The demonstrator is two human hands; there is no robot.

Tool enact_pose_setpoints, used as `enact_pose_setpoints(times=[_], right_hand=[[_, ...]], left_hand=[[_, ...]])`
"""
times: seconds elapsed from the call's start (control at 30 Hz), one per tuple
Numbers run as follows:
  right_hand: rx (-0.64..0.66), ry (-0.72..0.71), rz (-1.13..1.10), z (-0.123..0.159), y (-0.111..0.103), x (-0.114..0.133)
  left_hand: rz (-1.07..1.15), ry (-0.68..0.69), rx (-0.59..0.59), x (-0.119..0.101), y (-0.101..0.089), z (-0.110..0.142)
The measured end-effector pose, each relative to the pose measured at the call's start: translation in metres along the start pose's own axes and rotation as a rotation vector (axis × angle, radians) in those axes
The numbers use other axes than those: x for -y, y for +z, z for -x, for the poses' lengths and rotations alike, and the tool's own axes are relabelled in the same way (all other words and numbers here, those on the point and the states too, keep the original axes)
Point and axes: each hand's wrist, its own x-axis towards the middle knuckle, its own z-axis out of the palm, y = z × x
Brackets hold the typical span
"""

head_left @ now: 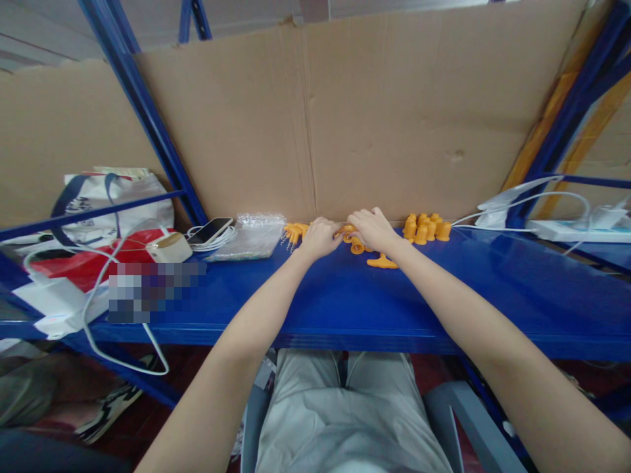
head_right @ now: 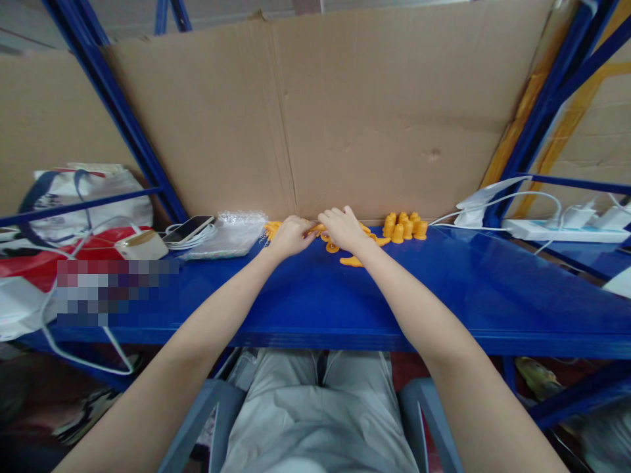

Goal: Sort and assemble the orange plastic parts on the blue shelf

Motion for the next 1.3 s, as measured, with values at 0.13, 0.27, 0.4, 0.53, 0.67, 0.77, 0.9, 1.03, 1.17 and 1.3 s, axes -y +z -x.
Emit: enact_pose_setpoints(times=[0.13,0.27,0.4,0.53,0.67,0.77,0.9,1.03,1.17,1.3], right_hand=[[-0.023,0.000,0.030,0.000,0.000,0.000],[-0.056,0.001,0.044,0.001,0.002,0.000],[-0.075,-0.008,0.032,0.001,0.002,-0.001],[-0.038,-0.010,-0.011,0.000,0.004,-0.004],[0.011,-0.016,-0.046,0.000,0.007,-0.004],[0.019,-0.011,-0.031,0.000,0.007,-0.003],[0.004,-0.009,-0.008,0.000,0.003,-0.001],[-0.035,-0.033,0.032,0.000,0.000,0.000],[-0.103,0.032,0.068,0.004,0.003,-0.012],[-0.202,0.253,0.015,0.013,0.012,-0.042]], left_hand=[[0.024,-0.018,0.002,-0.001,-0.002,0.000],[0.084,-0.068,-0.018,0.000,0.001,0.000],[0.202,-0.197,-0.018,-0.001,0.004,-0.001],[0.213,-0.211,-0.009,0.000,0.005,-0.001],[0.106,-0.095,-0.047,0.004,0.005,0.001],[0.059,-0.062,-0.051,0.004,0.005,0.001],[0.083,-0.110,-0.038,0.001,0.004,0.001],[0.214,-0.214,-0.010,0.000,0.004,-0.001],[0.417,-0.318,0.074,0.007,0.004,-0.002],[0.391,-0.408,0.067,0.022,0.008,0.001]])
